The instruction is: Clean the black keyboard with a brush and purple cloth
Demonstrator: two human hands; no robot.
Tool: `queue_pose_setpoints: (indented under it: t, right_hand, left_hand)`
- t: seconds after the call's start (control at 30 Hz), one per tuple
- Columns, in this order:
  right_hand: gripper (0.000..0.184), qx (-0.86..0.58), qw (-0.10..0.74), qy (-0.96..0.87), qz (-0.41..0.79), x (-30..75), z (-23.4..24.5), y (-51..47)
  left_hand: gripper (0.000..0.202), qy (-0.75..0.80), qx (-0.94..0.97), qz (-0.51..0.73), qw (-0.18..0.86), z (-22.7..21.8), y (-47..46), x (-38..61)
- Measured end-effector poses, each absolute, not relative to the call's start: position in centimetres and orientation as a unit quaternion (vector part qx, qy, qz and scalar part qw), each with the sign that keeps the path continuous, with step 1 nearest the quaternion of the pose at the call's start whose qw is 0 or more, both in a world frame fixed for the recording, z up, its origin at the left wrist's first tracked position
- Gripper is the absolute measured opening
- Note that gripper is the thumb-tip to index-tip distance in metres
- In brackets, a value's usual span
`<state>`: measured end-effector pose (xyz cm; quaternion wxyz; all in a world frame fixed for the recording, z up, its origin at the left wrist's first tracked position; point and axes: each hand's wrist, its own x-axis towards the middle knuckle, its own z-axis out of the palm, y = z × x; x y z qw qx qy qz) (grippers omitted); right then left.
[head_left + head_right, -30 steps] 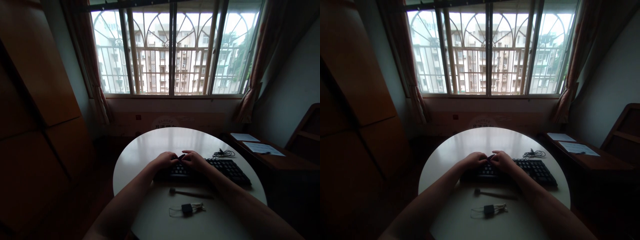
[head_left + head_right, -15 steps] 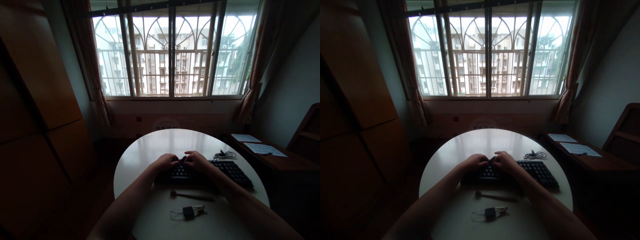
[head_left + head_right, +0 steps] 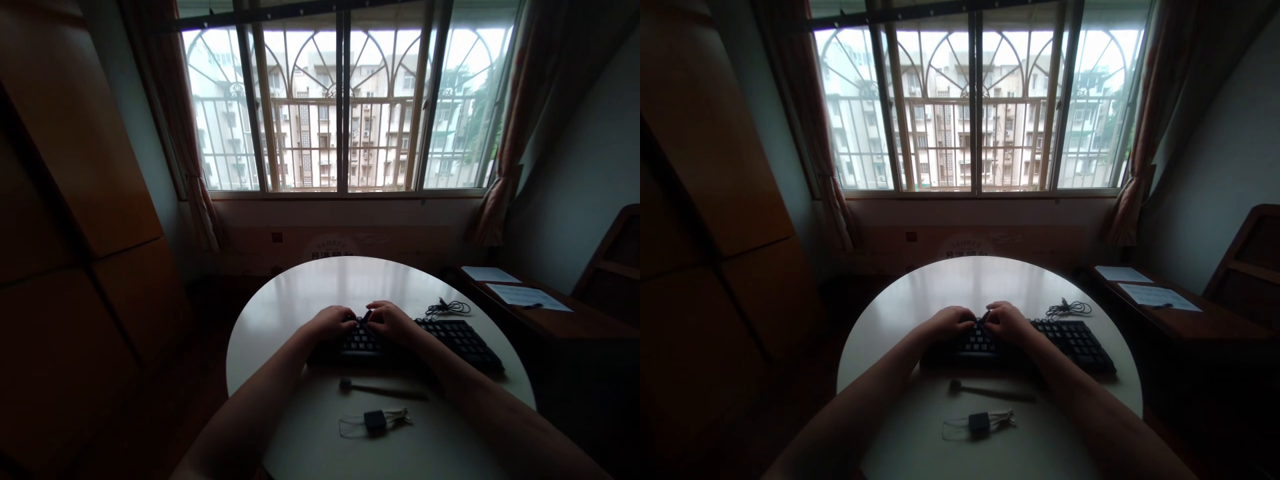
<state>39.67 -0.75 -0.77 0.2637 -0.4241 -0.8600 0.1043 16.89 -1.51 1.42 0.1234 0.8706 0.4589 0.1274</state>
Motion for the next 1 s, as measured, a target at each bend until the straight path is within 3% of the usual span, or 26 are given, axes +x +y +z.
queue_pose_setpoints:
  t: [0.3,0.47,1.0]
  right_hand:
    - [0.018,-0.483,0.166,-0.860,-0.004,38.9,1.3,-2.4]
    - [0.020,-0.498,0.155,-0.852,-0.035,38.8,1.2,-2.8]
    - [0.023,-0.399,0.236,-0.871,0.165,40.0,-0.3,-0.8]
  left_hand:
    - [0.034,0.462,0.869,0.125,0.130,1.6,-1.6,16.9]
    - [0.034,0.464,0.867,0.122,0.134,1.7,-1.7,16.9]
    - [0.034,0.459,0.872,0.118,0.120,1.4,-1.4,17.0]
